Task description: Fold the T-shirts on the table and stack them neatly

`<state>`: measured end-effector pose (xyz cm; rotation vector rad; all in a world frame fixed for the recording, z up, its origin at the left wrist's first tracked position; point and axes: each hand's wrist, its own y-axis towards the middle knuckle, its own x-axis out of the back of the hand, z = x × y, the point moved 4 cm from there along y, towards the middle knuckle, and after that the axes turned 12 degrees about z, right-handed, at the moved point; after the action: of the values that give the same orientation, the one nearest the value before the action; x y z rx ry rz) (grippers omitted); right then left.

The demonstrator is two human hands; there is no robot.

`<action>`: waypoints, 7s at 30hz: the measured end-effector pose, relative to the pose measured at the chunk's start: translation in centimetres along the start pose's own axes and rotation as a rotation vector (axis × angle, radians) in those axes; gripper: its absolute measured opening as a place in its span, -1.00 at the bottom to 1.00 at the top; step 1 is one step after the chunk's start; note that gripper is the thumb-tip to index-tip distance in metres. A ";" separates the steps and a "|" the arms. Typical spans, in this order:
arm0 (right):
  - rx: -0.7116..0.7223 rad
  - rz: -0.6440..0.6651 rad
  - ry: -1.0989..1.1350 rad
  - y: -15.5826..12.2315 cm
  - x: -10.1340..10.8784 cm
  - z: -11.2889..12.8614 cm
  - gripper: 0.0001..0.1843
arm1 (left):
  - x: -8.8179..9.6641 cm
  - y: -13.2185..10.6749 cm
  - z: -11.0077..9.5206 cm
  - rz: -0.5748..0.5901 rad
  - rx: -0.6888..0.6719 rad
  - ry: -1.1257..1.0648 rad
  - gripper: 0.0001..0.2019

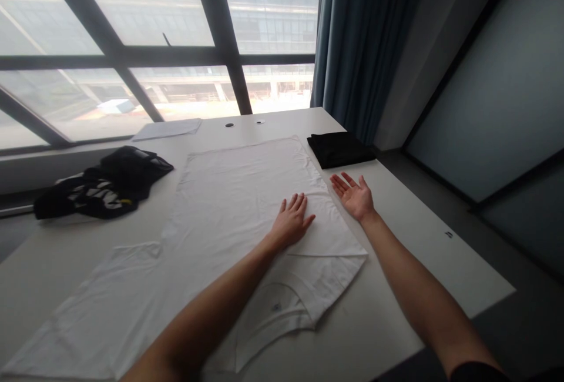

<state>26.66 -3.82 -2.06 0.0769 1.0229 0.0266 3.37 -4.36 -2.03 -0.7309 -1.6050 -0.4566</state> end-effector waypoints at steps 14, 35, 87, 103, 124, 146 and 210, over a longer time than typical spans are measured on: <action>-0.145 0.035 -0.054 0.1 -0.1 -1.4 -0.66 | 0.2 0.0 0.0 -0.028 0.004 0.019 -0.39; -0.146 -0.110 -0.088 0.6 0.6 -2.5 -0.45 | -0.5 0.2 0.4 -0.031 0.044 0.006 -0.39; -0.033 -0.020 -0.027 0.2 -0.1 -1.1 -0.30 | -0.2 0.0 0.2 -0.011 0.053 -0.006 -0.38; -0.053 -0.013 -0.025 0.2 0.0 -1.2 -0.34 | -0.4 0.2 0.3 -0.016 0.053 0.001 -0.38; -0.083 0.066 -0.018 -0.2 -0.9 -1.2 -0.30 | -0.4 0.2 0.3 -0.033 0.044 -0.013 -0.38; -0.035 -0.057 -0.026 0.2 0.4 -0.6 -0.39 | -0.4 0.2 0.3 -0.032 0.046 -0.014 -0.38; 0.125 0.298 -1.916 -3.9 -7.2 -7.6 -0.35 | 0.9 -18.7 6.0 0.052 -0.063 -0.107 -0.42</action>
<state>16.34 -7.69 -0.18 0.2903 -0.9096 0.1282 -13.82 -13.73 -0.06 -0.8551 -1.6733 -0.4387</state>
